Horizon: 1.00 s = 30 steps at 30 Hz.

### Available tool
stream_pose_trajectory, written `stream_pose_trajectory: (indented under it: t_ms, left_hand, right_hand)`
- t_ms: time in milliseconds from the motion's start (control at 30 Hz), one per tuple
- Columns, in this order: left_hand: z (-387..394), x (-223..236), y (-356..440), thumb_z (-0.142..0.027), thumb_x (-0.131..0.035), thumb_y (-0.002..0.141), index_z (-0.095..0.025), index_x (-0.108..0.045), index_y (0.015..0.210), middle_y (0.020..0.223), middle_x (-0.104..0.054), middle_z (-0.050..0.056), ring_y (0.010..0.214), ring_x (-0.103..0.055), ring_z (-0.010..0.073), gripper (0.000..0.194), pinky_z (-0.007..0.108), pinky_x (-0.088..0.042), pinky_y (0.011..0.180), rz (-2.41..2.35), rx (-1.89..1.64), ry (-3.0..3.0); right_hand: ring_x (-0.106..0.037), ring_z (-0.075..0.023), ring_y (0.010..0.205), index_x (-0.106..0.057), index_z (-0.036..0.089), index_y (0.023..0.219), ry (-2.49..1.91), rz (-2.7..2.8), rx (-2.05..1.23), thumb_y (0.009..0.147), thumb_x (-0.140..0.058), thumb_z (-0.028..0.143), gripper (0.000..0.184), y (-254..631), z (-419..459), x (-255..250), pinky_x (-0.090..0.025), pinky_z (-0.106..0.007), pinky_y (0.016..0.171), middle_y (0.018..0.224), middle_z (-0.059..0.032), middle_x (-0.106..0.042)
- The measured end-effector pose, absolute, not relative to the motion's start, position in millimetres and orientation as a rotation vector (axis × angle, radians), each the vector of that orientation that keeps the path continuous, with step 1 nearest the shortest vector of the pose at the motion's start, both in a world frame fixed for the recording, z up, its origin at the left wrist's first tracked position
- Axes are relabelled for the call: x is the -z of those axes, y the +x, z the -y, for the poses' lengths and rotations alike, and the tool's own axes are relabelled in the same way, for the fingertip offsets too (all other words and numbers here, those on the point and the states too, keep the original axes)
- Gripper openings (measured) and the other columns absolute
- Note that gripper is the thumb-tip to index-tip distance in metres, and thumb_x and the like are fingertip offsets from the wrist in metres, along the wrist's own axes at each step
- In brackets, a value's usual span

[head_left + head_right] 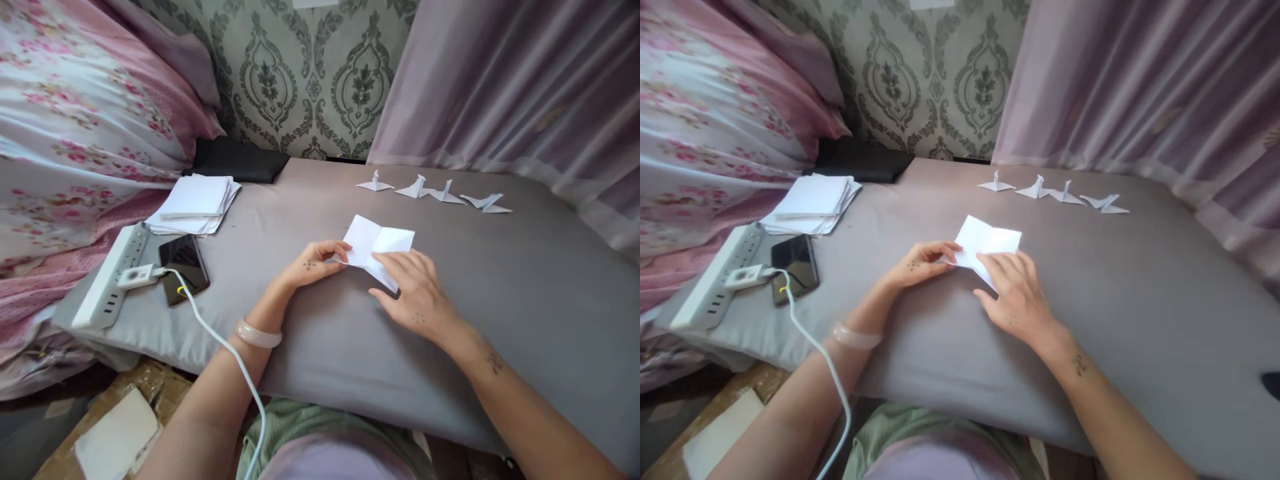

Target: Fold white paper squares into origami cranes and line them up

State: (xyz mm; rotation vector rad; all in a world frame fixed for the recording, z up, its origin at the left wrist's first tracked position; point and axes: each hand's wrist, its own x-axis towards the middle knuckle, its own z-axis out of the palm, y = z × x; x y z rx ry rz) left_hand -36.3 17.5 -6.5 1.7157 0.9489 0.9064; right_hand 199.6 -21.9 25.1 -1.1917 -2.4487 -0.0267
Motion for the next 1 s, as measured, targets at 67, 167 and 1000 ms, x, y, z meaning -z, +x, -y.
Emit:
stream_pose_trajectory:
  t_ms: [67, 167, 1000]
  left_hand:
    - [-12, 10, -42, -0.017, -0.06, 0.081, -0.019, -0.067, 0.084, 0.13, -0.057, 0.01, 0.118, -0.053, 0.0236, 0.008, 0.04, -0.041, 0.1, -1.079, -0.804, 1.929]
    - [-3, 16, -47, -0.019, -0.062, 0.082, -0.021, -0.07, 0.085, 0.126, -0.056, 0.01, 0.119, -0.046, 0.0275, 0.009, 0.047, -0.036, 0.102, -1.366, -0.705, 2.24]
    - [11, 29, -53, -0.024, -0.064, 0.083, -0.02, -0.072, 0.086, 0.094, -0.062, 0.007, 0.094, -0.055, 0.0234, 0.01, 0.037, -0.047, 0.085, -1.562, -0.811, 1.965]
  right_hand:
    - [-0.054, -0.0247, 0.11, -0.054, 0.02, 0.124, -1.161, 2.56, -0.022, 0.084, -0.059, 0.025, 0.041, 193, 21, -16, -0.031, -0.042, 0.102, 0.118, -0.0087, -0.064]
    - [-0.055, -0.024, 0.105, -0.057, 0.019, 0.12, -1.189, 2.624, -0.039, 0.085, -0.054, 0.02, 0.035, 184, 19, -6, -0.036, -0.038, 0.093, 0.113, -0.0087, -0.065]
    - [-0.061, -0.0185, 0.085, -0.073, 0.023, 0.084, -1.514, 2.74, -0.272, 0.093, -0.049, 0.031, 0.026, 138, -12, -21, -0.037, -0.03, 0.066, 0.089, -0.0037, -0.068]
